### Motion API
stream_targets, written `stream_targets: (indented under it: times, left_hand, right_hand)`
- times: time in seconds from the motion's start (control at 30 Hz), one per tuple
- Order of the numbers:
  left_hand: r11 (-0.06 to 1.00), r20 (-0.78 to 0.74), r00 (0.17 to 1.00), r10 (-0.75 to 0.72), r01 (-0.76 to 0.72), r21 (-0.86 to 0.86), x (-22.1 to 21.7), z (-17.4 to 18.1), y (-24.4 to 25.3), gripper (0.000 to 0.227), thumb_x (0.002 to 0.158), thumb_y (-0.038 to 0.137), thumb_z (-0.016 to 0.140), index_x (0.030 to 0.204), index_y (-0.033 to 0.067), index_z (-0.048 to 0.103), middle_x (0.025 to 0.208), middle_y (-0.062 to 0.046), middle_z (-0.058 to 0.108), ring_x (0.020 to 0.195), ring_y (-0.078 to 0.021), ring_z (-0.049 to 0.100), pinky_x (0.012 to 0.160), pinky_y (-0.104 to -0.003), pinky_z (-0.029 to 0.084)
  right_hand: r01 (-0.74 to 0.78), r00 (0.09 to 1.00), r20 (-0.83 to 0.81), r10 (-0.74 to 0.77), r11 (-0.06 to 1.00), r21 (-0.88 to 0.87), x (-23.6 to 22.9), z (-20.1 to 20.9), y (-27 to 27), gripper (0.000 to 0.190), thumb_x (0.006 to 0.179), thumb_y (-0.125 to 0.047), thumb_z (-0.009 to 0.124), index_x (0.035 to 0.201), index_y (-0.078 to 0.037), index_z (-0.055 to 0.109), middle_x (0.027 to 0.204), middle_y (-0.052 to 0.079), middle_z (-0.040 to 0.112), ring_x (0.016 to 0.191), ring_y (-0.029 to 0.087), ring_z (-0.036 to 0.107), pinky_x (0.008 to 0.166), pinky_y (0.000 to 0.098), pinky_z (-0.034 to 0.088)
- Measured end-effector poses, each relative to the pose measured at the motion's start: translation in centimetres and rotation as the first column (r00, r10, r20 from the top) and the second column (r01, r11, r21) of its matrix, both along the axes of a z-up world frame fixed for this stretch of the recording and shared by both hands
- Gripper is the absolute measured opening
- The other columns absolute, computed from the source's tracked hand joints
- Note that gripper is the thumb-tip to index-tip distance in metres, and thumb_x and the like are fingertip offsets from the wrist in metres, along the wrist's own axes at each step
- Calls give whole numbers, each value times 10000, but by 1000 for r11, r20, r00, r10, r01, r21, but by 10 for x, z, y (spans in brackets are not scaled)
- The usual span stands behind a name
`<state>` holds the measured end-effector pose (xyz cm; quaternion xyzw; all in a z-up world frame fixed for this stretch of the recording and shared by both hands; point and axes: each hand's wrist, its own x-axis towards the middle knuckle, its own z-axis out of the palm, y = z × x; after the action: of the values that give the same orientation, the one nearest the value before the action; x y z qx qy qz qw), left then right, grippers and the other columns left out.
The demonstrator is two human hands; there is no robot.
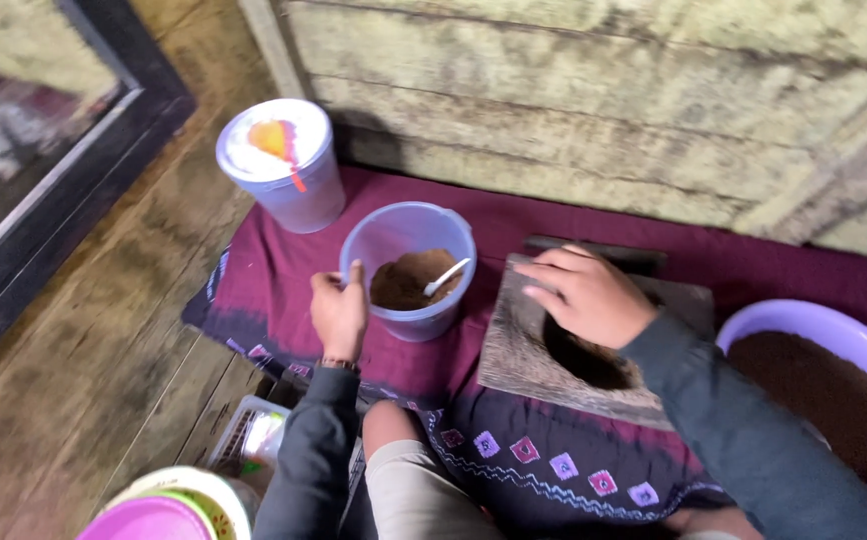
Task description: The person transfers a brown ground substance from a plastic container into a stone mortar using a spoon and then uses a wooden pestle to grind and crush it.
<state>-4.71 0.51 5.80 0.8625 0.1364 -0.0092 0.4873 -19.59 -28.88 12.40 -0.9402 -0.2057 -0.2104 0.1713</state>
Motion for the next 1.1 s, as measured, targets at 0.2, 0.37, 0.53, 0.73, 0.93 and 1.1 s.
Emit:
stream_targets:
  times: [0.2, 0.37, 0.53, 0.73, 0.93, 1.1]
  left_hand:
    - [974, 764, 611, -206, 55, 219, -69, -21, -30, 339, 962, 176, 734, 1174, 41, 507, 1207, -211, 422, 1225, -483, 465, 1096, -565, 326]
    - [812, 710, 440, -549, 483, 329, -117, -8, -82, 219, 906, 105, 735, 1070, 64, 596, 1147, -186, 535, 1143, -446, 562, 1008, -531, 435]
    - [596, 506, 359, -785, 662, 455, -113, 0, -117, 366, 920, 253, 697, 1224, 74, 599, 1291, -210, 500, 1257, -382, 492, 1147, -467, 347]
    - [468, 321, 342, -883, 681, 563, -89, -1, -162, 772, 896, 382, 693, 1467, -55, 413, 1449, -348, 399, 1354, -501, 405, 1197, -485, 274]
    - [429, 178, 411, -894, 669, 607, -65, -13, -193, 679, 967, 444, 651, 1469, 8, 518, 1382, -330, 486, 1345, -528, 482, 1136, -550, 374]
    - [359, 37, 462, -886, 634, 685, -50, -33, -189, 700, 907, 670, 648, 1393, 168, 611, 1320, -210, 554, 1190, -477, 617, 1059, -504, 455]
  right_hand:
    - [514, 858, 32, -513, 856, -57, -111, -54, -69, 316, 931, -283, 694, 1183, -104, 758, 1121, 107, 730, 1078, 319, 705, 908, 436, 569]
    - [650, 753, 103, -650, 759, 39, -170, -91, -65, 390, 921, -300, 701, 1246, -85, 716, 1282, 155, 678, 1227, 344, 646, 1019, 444, 518]
    - [686, 711, -100, -696, 657, 311, -198, -118, -53, 600, 1022, -307, 545, 1522, 2, 429, 1640, 195, 365, 1486, 327, 412, 1210, 402, 326]
    - [642, 710, -118, -694, 570, 513, -204, -128, -47, 550, 1051, -264, 530, 1553, -70, 413, 1626, 165, 405, 1483, 270, 442, 1216, 337, 325]
    - [538, 754, -88, -651, 536, 650, -205, -117, -47, 558, 1033, -220, 579, 1550, -55, 448, 1526, 288, 481, 1329, 453, 537, 1064, 517, 484]
    - [517, 762, -93, -641, 517, 682, -204, -124, -45, 560, 1030, -204, 600, 1554, -72, 455, 1546, 283, 460, 1352, 449, 512, 1062, 515, 481]
